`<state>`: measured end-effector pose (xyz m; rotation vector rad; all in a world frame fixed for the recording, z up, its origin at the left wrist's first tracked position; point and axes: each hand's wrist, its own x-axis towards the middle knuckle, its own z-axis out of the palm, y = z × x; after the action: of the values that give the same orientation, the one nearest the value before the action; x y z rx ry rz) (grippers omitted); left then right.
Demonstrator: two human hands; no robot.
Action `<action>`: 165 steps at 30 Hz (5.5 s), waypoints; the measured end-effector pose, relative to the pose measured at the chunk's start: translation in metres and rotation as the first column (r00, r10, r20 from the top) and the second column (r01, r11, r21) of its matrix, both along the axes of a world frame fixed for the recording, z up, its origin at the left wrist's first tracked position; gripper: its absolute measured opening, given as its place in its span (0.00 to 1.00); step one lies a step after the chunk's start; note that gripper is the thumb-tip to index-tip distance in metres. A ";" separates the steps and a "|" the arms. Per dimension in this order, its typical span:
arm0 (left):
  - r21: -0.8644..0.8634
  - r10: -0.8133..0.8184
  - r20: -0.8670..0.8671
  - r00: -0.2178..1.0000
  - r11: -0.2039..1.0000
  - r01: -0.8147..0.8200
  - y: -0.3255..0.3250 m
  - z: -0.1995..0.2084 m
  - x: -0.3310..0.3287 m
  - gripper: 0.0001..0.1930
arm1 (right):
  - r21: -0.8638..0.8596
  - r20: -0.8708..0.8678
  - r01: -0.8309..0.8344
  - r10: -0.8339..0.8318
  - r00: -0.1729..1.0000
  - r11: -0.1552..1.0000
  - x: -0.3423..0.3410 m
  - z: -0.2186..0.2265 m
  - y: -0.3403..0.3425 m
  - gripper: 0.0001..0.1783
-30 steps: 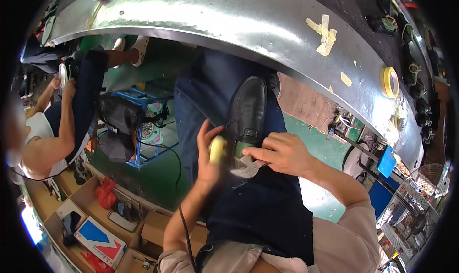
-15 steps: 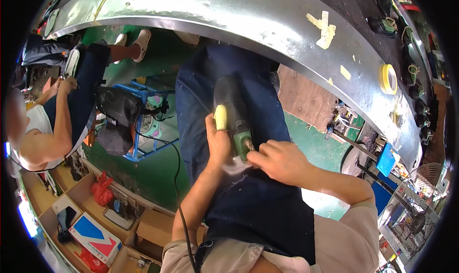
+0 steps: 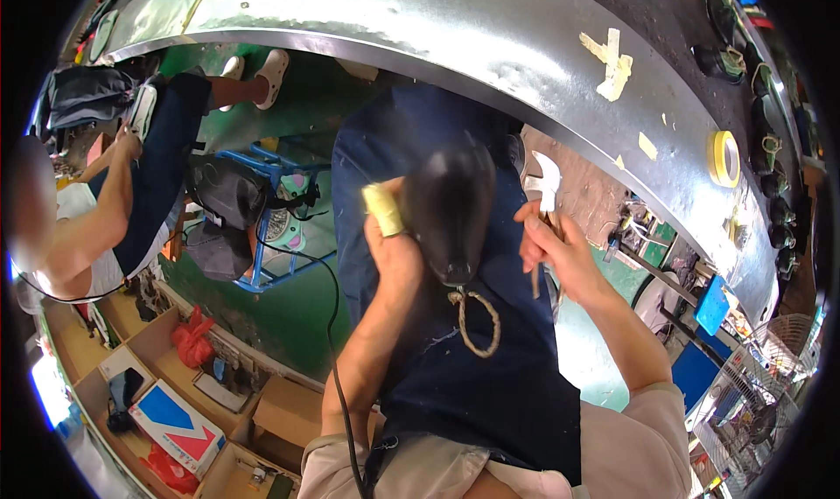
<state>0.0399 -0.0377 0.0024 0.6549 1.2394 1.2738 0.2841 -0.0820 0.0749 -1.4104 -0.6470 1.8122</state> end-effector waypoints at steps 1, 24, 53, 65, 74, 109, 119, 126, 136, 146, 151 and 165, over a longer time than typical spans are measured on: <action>0.290 -0.163 0.050 0.985 0.946 0.141 0.021 0.009 -0.013 0.24 | -0.002 -0.005 0.000 0.000 1.000 1.000 -0.002 -0.005 0.004 0.21; -0.120 -0.254 -0.964 0.074 0.669 0.734 0.081 0.037 -0.053 0.36 | 0.545 0.826 -0.756 -0.389 0.408 0.364 -0.047 -0.042 0.125 0.21; 0.097 -0.409 -0.387 0.826 0.873 0.478 0.072 0.011 -0.009 0.21 | 0.212 0.596 -0.461 0.260 0.760 0.862 -0.051 -0.016 0.063 0.18; 0.000 -0.447 -0.314 0.837 0.882 0.471 0.082 0.008 -0.002 0.25 | 0.223 0.771 -0.584 0.225 0.596 0.781 -0.058 -0.010 0.040 0.15; 0.136 -0.281 -0.437 0.855 0.918 0.372 0.047 -0.005 -0.010 0.34 | 0.285 0.844 -0.542 0.061 0.533 0.791 -0.063 -0.027 0.078 0.14; -0.276 -0.246 0.236 0.940 0.911 0.307 -0.033 0.005 -0.039 0.24 | -0.020 0.971 -0.980 0.237 0.029 0.199 -0.057 0.027 0.027 0.09; -0.365 -0.328 0.572 0.752 0.720 0.591 -0.020 -0.008 -0.037 0.35 | 0.289 0.849 -0.741 0.195 0.491 0.606 -0.071 -0.030 -0.018 0.17; -0.357 -0.459 0.355 0.814 0.739 0.572 -0.042 -0.030 -0.034 0.32 | 0.112 0.920 -0.969 0.345 0.185 0.219 -0.042 -0.008 0.003 0.20; -0.076 -0.248 -0.057 0.967 0.967 0.243 -0.068 -0.005 0.004 0.35 | -0.101 0.542 -0.740 0.660 0.520 0.665 -0.008 0.001 -0.005 0.20; -0.009 -0.344 -0.615 0.710 0.903 0.430 -0.034 -0.006 -0.014 0.14 | 0.114 0.911 -0.899 0.317 0.265 0.423 -0.019 0.013 0.064 0.17; -0.128 -0.271 0.206 0.940 0.945 0.300 -0.015 -0.014 -0.005 0.23 | 0.094 0.953 -0.838 0.195 0.232 0.537 -0.054 -0.008 0.046 0.17; 0.064 -0.423 -0.410 0.808 0.871 0.488 -0.001 -0.028 -0.013 0.41 | 0.317 0.892 -0.753 0.087 0.443 0.577 -0.046 -0.004 0.064 0.18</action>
<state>0.0266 -0.0385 -0.0252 1.2946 1.1897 0.8638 0.2381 -0.0183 0.0707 -1.5087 -2.1805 0.8501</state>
